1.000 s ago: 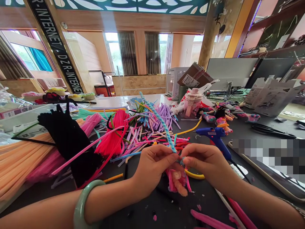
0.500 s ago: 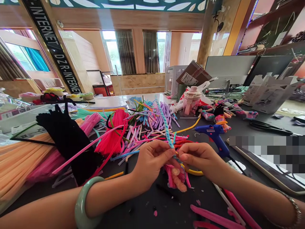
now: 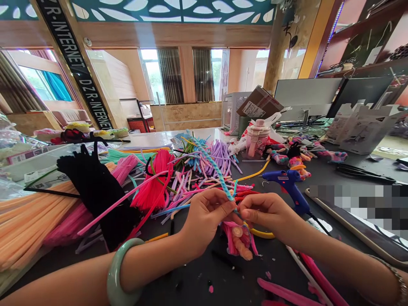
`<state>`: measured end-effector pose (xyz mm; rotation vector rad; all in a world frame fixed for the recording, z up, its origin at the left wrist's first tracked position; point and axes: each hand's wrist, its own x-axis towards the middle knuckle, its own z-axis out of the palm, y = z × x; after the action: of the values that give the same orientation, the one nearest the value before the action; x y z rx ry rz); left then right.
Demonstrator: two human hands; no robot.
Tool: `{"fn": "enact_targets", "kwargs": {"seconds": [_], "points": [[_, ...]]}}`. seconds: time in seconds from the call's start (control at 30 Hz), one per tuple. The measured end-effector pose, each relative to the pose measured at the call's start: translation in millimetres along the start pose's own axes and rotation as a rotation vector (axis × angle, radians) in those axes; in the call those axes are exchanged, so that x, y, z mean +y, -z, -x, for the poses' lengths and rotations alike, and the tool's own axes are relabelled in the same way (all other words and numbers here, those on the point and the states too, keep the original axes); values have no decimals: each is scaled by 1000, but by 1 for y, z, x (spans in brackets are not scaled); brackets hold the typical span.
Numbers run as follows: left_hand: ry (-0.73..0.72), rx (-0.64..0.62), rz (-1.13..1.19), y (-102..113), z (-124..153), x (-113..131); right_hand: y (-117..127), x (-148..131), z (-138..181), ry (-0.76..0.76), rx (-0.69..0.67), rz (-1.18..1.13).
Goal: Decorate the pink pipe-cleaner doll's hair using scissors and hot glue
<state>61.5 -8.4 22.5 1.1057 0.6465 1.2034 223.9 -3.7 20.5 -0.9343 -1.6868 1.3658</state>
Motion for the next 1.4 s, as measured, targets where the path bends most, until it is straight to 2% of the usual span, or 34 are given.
{"fn": "enact_targets", "kwargs": {"seconds": [0.27, 0.53, 0.7, 0.9, 1.07, 1.4], "points": [[3, 7, -14, 2, 0, -3, 0, 4, 0, -1, -8, 57], [-28, 28, 19, 4, -1, -5, 1, 1, -1, 13, 60, -34], [-39, 20, 33, 5, -1, -7, 0, -1, -2, -6, 43, -108], [-76, 17, -68, 8, 1, -9, -1, 1, 0, 27, 39, -58], [-77, -55, -93, 6, 2, -6, 0, 0, 0, 16, 23, -56], [-81, -19, -172, 3, 5, -3, -2, 0, -2, -73, 59, -84]]}}
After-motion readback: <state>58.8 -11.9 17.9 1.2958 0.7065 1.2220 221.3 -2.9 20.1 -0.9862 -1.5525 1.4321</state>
